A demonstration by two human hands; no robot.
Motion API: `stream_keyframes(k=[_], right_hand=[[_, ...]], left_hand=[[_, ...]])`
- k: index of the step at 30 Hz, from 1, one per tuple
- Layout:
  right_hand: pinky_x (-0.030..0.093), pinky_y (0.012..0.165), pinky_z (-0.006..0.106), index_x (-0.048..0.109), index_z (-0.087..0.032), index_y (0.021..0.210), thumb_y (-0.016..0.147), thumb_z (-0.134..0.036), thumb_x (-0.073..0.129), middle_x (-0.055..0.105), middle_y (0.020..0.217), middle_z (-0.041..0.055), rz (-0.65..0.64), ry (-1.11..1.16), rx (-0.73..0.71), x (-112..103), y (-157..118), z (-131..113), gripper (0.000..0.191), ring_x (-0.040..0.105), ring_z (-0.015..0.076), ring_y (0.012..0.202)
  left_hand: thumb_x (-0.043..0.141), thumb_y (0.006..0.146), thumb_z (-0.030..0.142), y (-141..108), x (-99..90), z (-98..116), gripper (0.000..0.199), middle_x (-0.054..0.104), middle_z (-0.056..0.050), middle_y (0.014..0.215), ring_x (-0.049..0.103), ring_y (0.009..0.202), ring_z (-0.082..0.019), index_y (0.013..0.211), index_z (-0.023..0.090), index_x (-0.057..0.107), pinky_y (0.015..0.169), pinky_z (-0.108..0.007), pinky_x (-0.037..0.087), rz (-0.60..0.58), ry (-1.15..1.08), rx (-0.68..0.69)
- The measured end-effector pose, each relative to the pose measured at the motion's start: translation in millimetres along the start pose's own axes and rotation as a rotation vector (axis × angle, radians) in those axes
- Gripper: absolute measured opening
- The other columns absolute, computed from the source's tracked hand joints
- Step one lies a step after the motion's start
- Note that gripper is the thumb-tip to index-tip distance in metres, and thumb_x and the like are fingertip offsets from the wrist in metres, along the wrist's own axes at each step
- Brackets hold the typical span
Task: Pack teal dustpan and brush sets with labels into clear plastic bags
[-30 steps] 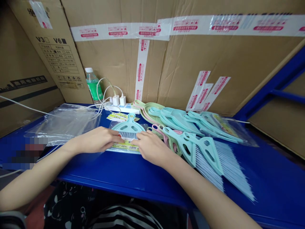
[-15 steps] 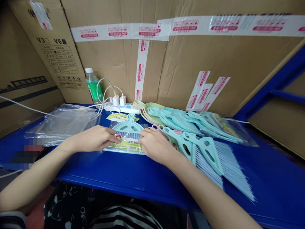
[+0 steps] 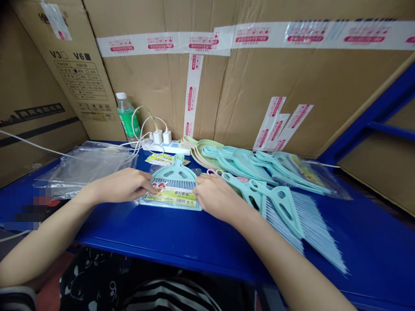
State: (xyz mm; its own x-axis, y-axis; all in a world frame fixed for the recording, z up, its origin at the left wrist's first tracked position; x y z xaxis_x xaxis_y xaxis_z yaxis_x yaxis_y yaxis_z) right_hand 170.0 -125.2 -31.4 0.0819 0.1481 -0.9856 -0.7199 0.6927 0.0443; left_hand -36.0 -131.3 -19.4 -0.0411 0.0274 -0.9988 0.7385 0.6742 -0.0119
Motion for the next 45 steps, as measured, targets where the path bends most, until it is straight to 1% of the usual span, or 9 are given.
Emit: stream_keyframes(k=[7, 13, 20, 28, 31, 35, 39, 42, 45], right_hand=[[0.039, 0.070, 0.029, 0.071, -0.018, 0.068, 0.081, -0.006, 0.049, 0.063, 0.071, 0.0055, 0.006, -0.007, -0.011, -0.5, 0.4, 0.1, 0.028, 0.057, 0.0181, 0.072], [0.037, 0.069, 0.029, 0.071, -0.017, 0.069, 0.082, -0.006, 0.050, 0.063, 0.073, 0.0053, -0.025, -0.003, 0.014, -0.7, 1.0, -0.3, 0.027, 0.058, 0.0182, 0.074], [0.034, 0.065, 0.029, 0.069, -0.017, 0.067, 0.082, -0.006, 0.049, 0.062, 0.072, 0.0051, -0.004, 0.007, 0.014, -1.0, 0.9, -0.5, 0.027, 0.056, 0.0182, 0.072], [0.036, 0.066, 0.028, 0.067, -0.018, 0.066, 0.083, -0.006, 0.047, 0.062, 0.073, 0.0042, 0.003, 0.033, 0.018, 2.0, 2.8, 2.5, 0.028, 0.057, 0.0175, 0.071], [0.036, 0.067, 0.028, 0.067, -0.018, 0.068, 0.083, -0.006, 0.048, 0.063, 0.073, 0.0045, -0.006, 0.032, 0.017, 2.5, 3.9, 1.9, 0.028, 0.058, 0.0177, 0.073], [0.038, 0.071, 0.029, 0.069, -0.016, 0.075, 0.085, -0.006, 0.047, 0.065, 0.077, 0.0058, -0.043, 0.013, 0.027, 2.5, 4.4, -0.7, 0.026, 0.060, 0.0191, 0.077], [0.039, 0.074, 0.030, 0.068, -0.016, 0.079, 0.084, -0.005, 0.046, 0.067, 0.079, 0.0073, -0.043, -0.026, 0.006, 2.5, 3.8, -3.0, 0.025, 0.062, 0.0203, 0.081], [0.039, 0.072, 0.030, 0.066, -0.016, 0.083, 0.084, -0.006, 0.047, 0.069, 0.082, 0.0080, -0.025, -0.057, 0.017, 3.3, 3.0, -2.8, 0.022, 0.063, 0.0209, 0.081], [0.039, 0.070, 0.030, 0.062, -0.015, 0.093, 0.085, -0.010, 0.047, 0.070, 0.085, 0.0092, 0.000, -0.072, 0.064, 4.4, 2.2, -2.5, 0.018, 0.064, 0.0226, 0.081]], left_hand=[[0.045, 0.076, 0.007, -2.0, 0.1, -4.0, 0.041, 0.071, -0.001, 0.083, 0.063, 0.070, -0.014, 0.093, 0.028, 0.076, 0.059, -0.023, 0.042, -0.022, -0.046, -0.061], [0.046, 0.073, 0.005, -3.4, -2.8, -8.9, 0.040, 0.071, 0.001, 0.075, 0.062, 0.065, -0.013, 0.085, 0.028, 0.076, 0.058, -0.022, 0.041, -0.050, -0.007, -0.137], [0.044, 0.073, 0.007, -1.9, -1.9, -8.5, 0.035, 0.072, 0.001, 0.078, 0.063, 0.067, -0.013, 0.079, 0.024, 0.075, 0.059, -0.023, 0.041, -0.039, -0.018, -0.144], [0.043, 0.074, 0.008, 0.8, 1.2, -6.3, 0.029, 0.072, -0.001, 0.080, 0.064, 0.069, -0.015, 0.075, 0.020, 0.069, 0.060, -0.025, 0.041, -0.048, -0.006, -0.137], [0.043, 0.076, 0.010, 1.3, 3.3, -5.7, 0.024, 0.069, -0.003, 0.074, 0.062, 0.065, -0.015, 0.071, 0.019, 0.065, 0.057, -0.026, 0.039, -0.050, 0.035, -0.128], [0.042, 0.078, 0.013, 2.1, 4.7, -4.0, 0.022, 0.066, -0.003, 0.069, 0.059, 0.060, -0.014, 0.066, 0.018, 0.059, 0.053, -0.026, 0.037, -0.043, 0.082, -0.098], [0.040, 0.081, 0.012, 3.6, 3.8, -3.0, 0.024, 0.065, -0.003, 0.070, 0.059, 0.060, -0.014, 0.068, 0.018, 0.059, 0.052, -0.026, 0.038, -0.010, 0.143, -0.084], [0.040, 0.086, 0.017, 5.5, 3.9, -4.9, 0.024, 0.065, -0.004, 0.073, 0.061, 0.062, -0.015, 0.075, 0.018, 0.061, 0.053, -0.026, 0.040, 0.005, 0.205, -0.134], [0.046, 0.089, 0.025, 8.3, 5.8, -7.3, 0.019, 0.066, -0.005, 0.076, 0.063, 0.066, -0.017, 0.082, 0.017, 0.062, 0.055, -0.027, 0.043, 0.002, 0.238, -0.196]])
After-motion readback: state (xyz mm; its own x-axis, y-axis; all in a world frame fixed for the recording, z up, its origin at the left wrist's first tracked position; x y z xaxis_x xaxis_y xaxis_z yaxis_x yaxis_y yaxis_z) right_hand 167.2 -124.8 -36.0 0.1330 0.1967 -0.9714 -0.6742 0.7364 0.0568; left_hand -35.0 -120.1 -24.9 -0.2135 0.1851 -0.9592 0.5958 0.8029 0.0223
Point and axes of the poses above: each hand's wrist, its own y-axis towards the middle knuckle, its own x-axis out of the palm, z = x × y, the point moved 3 cm from there along y, towards the middle knuckle
